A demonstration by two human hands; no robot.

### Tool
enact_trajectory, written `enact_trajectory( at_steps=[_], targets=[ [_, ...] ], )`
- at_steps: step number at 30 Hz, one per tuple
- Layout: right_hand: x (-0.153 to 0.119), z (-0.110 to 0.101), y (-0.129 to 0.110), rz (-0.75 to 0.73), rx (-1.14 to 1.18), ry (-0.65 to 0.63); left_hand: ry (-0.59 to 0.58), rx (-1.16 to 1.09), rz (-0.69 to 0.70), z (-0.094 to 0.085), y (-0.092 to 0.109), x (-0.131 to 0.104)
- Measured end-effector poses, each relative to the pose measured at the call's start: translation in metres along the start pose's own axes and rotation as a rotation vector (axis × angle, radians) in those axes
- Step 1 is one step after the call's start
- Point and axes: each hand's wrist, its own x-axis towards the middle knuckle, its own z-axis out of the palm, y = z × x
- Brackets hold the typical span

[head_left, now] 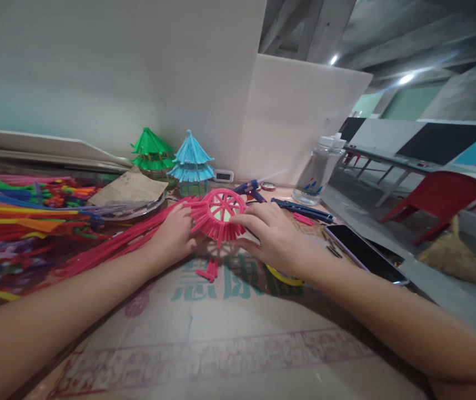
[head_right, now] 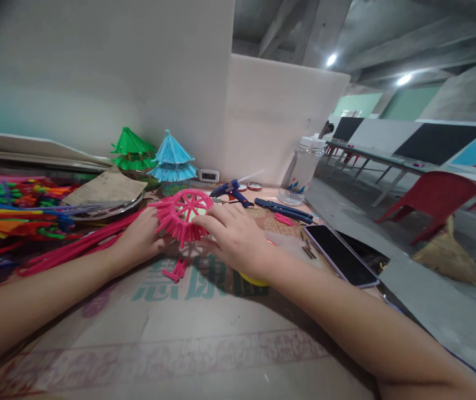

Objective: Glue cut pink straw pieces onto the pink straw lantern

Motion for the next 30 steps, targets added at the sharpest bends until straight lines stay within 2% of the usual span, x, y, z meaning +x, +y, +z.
enact_trajectory(
  at_steps=[8,13,15,17,20,22,25,30],
  targets=[
    [0.001,0.002,0.000,-0.001,-0.082,-0.032,0.012,-0.006,0.015,0.002,-0.002,0.001],
    [-0.001,0.003,-0.002,0.022,-0.106,0.034,0.030,-0.027,0.037,0.001,-0.001,0.001],
    [-0.003,0.006,-0.005,0.097,0.022,0.095,0.027,-0.026,0.027,0.001,-0.001,0.000],
    [-0.007,0.011,-0.009,0.292,0.240,0.129,0.035,-0.015,-0.001,0.002,-0.002,0.000],
    [-0.008,0.018,-0.018,0.722,0.652,0.024,0.086,-0.032,-0.027,0.005,-0.007,-0.001],
    [-0.007,0.022,-0.022,0.925,0.920,-0.081,0.132,-0.064,-0.032,0.007,-0.010,-0.001],
    [-0.003,0.027,-0.025,1.023,1.213,-0.118,0.156,-0.084,-0.022,0.009,-0.013,-0.001],
    [-0.001,0.032,-0.030,1.045,1.418,-0.021,0.100,-0.013,0.016,0.004,-0.007,-0.002]
  ],
)
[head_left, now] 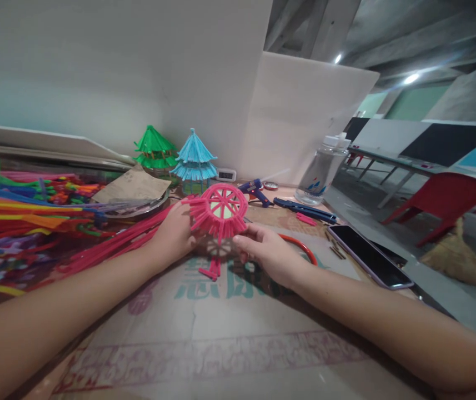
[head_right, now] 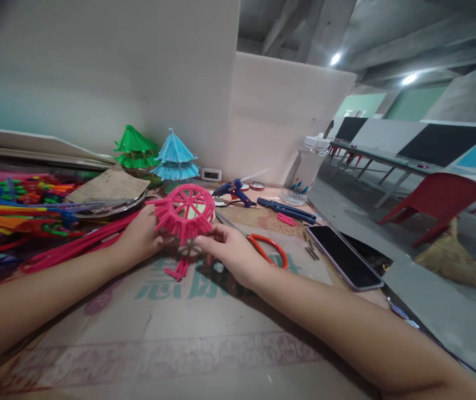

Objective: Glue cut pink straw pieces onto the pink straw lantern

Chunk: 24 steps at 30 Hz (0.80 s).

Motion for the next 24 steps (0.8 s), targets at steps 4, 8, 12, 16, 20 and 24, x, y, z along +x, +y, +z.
enact_trajectory(
  at_steps=[4,8,12,16,20,24],
  targets=[
    [-0.0028,0.0009,0.0018,0.022,0.070,0.004,-0.008,0.030,0.039,-0.0045,0.0060,0.0007],
    [-0.0028,0.0005,0.0028,0.047,0.108,0.019,-0.013,0.034,0.030,-0.0061,0.0082,0.0012],
    [-0.0024,0.0025,0.0036,0.075,0.151,0.017,-0.034,0.023,0.016,-0.0060,0.0077,0.0009],
    [-0.0032,0.0056,0.0042,0.088,0.184,0.027,-0.068,0.008,0.003,-0.0046,0.0060,-0.0001],
    [-0.0032,0.0065,0.0043,0.104,0.186,0.021,-0.068,0.016,-0.009,-0.0041,0.0059,-0.0010],
    [-0.0036,0.0065,0.0022,0.101,0.208,0.033,-0.065,0.012,-0.009,-0.0052,0.0069,-0.0010]
  ],
)
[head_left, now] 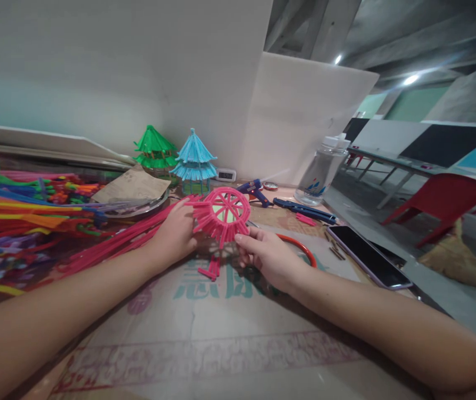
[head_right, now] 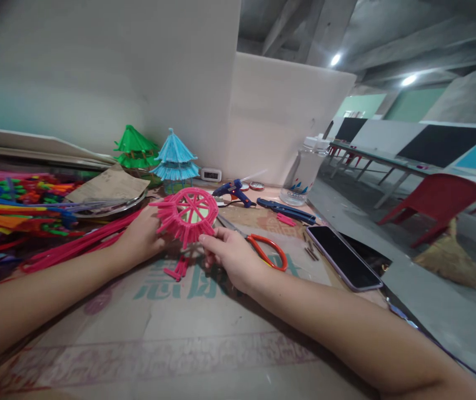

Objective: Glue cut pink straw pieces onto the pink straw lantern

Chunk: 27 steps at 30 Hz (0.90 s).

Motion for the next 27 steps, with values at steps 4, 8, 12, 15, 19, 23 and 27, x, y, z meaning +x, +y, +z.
enact_trajectory(
  at_steps=[4,8,12,15,19,23,27],
  targets=[
    [-0.002,0.002,-0.002,0.011,0.001,0.021,0.003,-0.004,-0.017,-0.001,0.001,0.001],
    [-0.003,0.004,-0.002,-0.009,-0.009,0.027,0.016,-0.018,0.009,-0.003,0.004,0.002],
    [-0.001,0.002,0.000,-0.047,-0.043,0.008,0.002,-0.013,0.007,-0.002,0.004,0.002],
    [0.001,-0.001,0.000,-0.047,-0.160,-0.020,0.009,-0.044,-0.019,0.003,-0.001,0.001],
    [0.000,-0.007,-0.006,-0.056,-0.418,-0.036,0.052,-0.191,-0.111,0.014,-0.010,-0.001],
    [-0.002,-0.014,-0.017,-0.400,-0.704,0.119,0.048,-0.281,-0.208,0.020,-0.015,-0.004],
    [-0.002,-0.023,-0.028,-0.775,-1.010,0.118,-0.001,-0.197,-0.150,0.015,-0.011,-0.002]
  ],
)
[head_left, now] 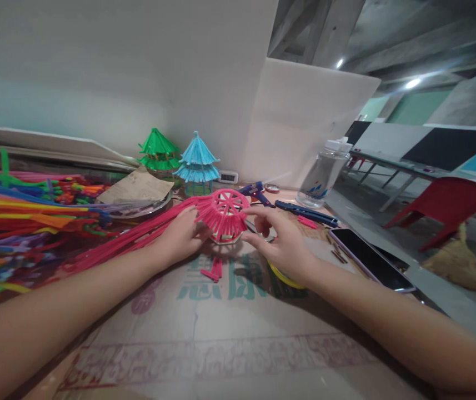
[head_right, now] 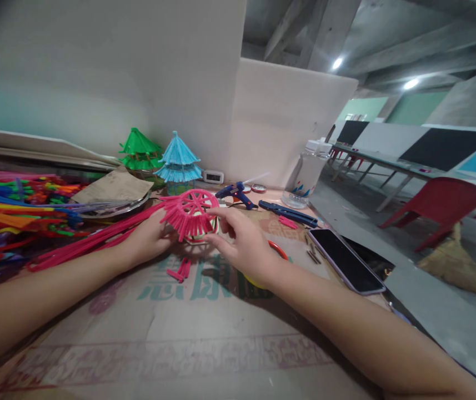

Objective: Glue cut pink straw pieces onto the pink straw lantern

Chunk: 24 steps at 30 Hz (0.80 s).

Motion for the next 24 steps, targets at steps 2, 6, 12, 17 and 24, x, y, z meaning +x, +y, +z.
enact_trajectory(
  at_steps=[2,6,12,17,24],
  targets=[
    [0.003,-0.005,0.001,-0.123,-0.150,-0.068,-0.009,0.029,0.058,-0.002,0.004,0.002],
    [0.006,-0.011,0.003,-0.226,-0.320,-0.171,-0.018,0.060,0.094,-0.003,0.007,0.003],
    [0.008,-0.007,0.001,-0.251,-0.340,-0.172,0.002,0.074,0.117,-0.002,0.004,0.000],
    [0.008,-0.004,-0.004,-0.237,-0.365,-0.154,-0.025,0.062,0.148,-0.003,0.006,0.001],
    [0.007,-0.004,-0.007,-0.243,-0.379,-0.150,-0.003,0.035,0.097,-0.003,0.006,0.001]
  ],
)
